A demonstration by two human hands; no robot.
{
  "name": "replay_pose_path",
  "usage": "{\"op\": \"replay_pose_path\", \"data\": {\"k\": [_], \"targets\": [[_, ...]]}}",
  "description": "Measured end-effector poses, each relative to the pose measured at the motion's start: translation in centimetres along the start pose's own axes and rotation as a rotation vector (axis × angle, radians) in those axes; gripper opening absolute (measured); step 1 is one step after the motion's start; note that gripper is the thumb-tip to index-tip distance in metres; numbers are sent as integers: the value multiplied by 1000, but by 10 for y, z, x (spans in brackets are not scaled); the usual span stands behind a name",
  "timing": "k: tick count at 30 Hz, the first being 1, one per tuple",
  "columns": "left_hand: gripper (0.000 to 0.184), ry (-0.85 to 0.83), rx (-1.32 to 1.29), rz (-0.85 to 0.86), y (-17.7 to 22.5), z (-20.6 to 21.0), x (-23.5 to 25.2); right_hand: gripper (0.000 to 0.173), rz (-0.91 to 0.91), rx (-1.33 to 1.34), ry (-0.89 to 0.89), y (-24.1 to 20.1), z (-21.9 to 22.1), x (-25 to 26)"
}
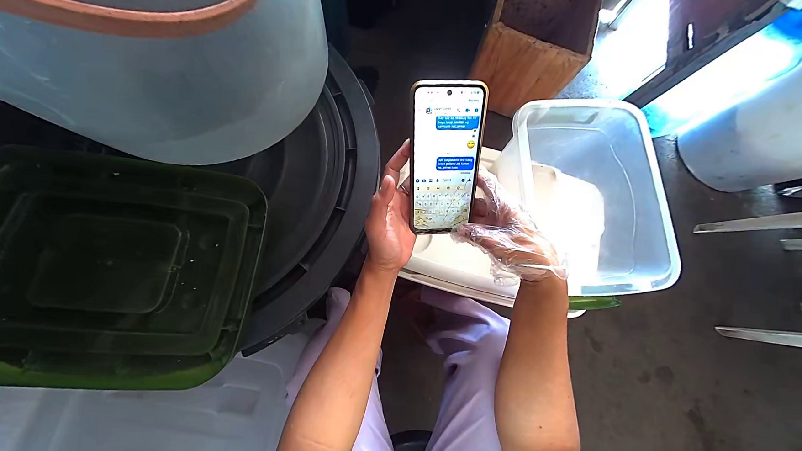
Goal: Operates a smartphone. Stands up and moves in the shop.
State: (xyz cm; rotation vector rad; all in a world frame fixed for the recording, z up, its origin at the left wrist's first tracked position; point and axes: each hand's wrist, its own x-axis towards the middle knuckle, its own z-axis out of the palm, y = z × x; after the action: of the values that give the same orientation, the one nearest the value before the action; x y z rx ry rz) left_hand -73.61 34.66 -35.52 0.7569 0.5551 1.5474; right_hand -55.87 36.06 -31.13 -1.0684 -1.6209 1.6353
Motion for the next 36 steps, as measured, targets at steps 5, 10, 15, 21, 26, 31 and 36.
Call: {"op": "replay_pose_path", "data": {"k": [5, 10, 15, 21, 26, 31, 36], "targets": [[69, 1, -6, 3, -1, 0, 0, 84, -52, -35, 12, 6, 0, 3], [64, -2, 39, -19, 4, 2, -4, 85, -62, -33, 28, 8, 0, 4], [64, -12, 36, -9, 3, 0, -3, 83, -50, -55, 60, 7, 3, 5], [65, -12, 8, -10, 2, 0, -3, 87, -54, -74, 52, 6, 3, 1], [66, -23, -8, -4, 2, -1, -3, 89, -49, -52, 35, 4, 3, -2], [64, -5, 9, -19, 2, 0, -3, 86, -47, -59, 45, 6, 2, 2], [65, -4, 14, -18, 3, 0, -3, 90, -48, -80, 45, 5, 3, -1]]}}
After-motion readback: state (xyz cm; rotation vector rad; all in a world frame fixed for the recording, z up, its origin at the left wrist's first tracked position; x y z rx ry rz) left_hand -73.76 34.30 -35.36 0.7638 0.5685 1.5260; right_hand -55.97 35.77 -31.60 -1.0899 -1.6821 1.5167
